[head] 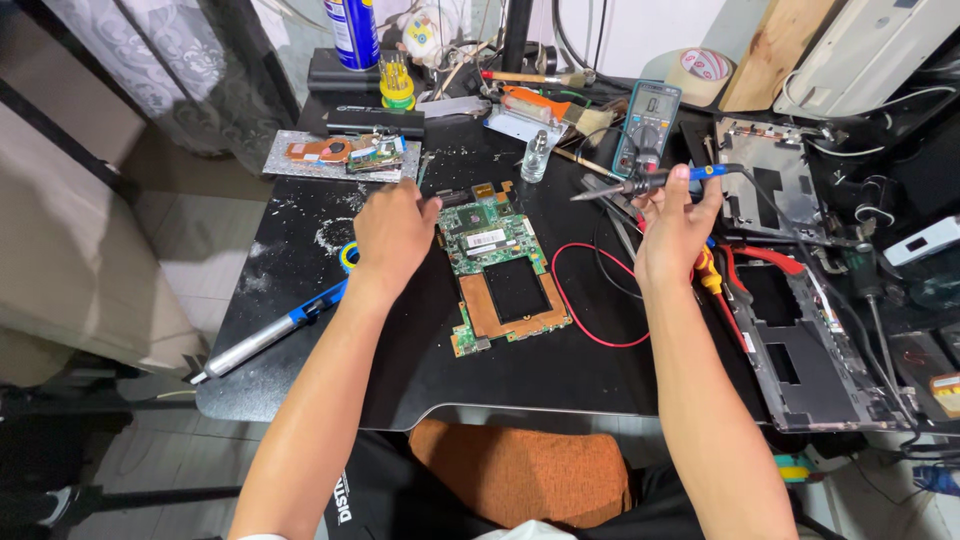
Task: The person uses a multimeter to test points on a circuit board, then picks up the board to turn it over. They pick up a soldering iron to apply heat to components on the board, using tweezers to handle small parts.
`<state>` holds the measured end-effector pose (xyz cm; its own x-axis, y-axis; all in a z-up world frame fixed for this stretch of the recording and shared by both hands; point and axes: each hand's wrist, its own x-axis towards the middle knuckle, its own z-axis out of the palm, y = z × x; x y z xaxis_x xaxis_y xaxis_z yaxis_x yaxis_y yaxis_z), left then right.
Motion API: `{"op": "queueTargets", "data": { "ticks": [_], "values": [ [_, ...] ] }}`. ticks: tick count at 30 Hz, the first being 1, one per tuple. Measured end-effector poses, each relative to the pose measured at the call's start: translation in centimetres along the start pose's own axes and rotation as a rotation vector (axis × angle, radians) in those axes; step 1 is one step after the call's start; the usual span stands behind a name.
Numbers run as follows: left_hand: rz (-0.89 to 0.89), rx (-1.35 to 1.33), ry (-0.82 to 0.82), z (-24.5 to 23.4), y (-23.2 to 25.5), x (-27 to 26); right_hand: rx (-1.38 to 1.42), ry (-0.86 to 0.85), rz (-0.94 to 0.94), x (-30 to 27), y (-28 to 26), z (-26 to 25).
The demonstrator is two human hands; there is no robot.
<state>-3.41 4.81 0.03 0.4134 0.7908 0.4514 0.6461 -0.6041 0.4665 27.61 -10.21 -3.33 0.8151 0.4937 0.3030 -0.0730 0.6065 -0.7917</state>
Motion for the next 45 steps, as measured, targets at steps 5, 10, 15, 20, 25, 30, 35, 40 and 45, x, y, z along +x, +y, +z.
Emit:
{"op": "queueTargets", "data": {
  "ticks": [5,10,15,20,25,30,35,40,45],
  "values": [
    [0.126,0.005,0.014,1.1,-0.3,-0.5,0.002,0.016,-0.065,-0.1,-0.1,0.4],
    [0.131,-0.027,0.031,2.0,-0.9,-0.9,-0.051,-0.038,-0.090,-0.8,-0.7,1.2],
    [0.187,-0.086,0.041,2.4,-1.2,-0.9,-0.329,-0.211,-0.127,0.1,-0.9,3.0],
    [0.132,-0.090,-0.017,2.4,0.2,-1.5,-0.463,-0.318,-0.042,1.0,-0.1,5.1],
    [0.099,-0.047,-0.157,1.7,2.0,-2.4,-0.540,-0.324,-0.088,0.7,1.4,4.1],
    [0.135,0.029,-0.293,1.6,2.7,-2.8,-0.477,-0.315,-0.020,0.7,1.7,2.9],
    [0.124,-0.004,-0.343,1.3,2.6,-2.7,-0.504,-0.289,0.065,0.7,1.4,2.7],
    [0.109,-0.009,-0.363,0.9,2.5,-2.8,-0.499,-0.313,0.032,0.5,1.7,2.3],
    [0.112,-0.066,-0.045,2.1,1.7,-3.0,-0.511,-0.311,0.023,0.3,1.7,2.2]
  ]
}}
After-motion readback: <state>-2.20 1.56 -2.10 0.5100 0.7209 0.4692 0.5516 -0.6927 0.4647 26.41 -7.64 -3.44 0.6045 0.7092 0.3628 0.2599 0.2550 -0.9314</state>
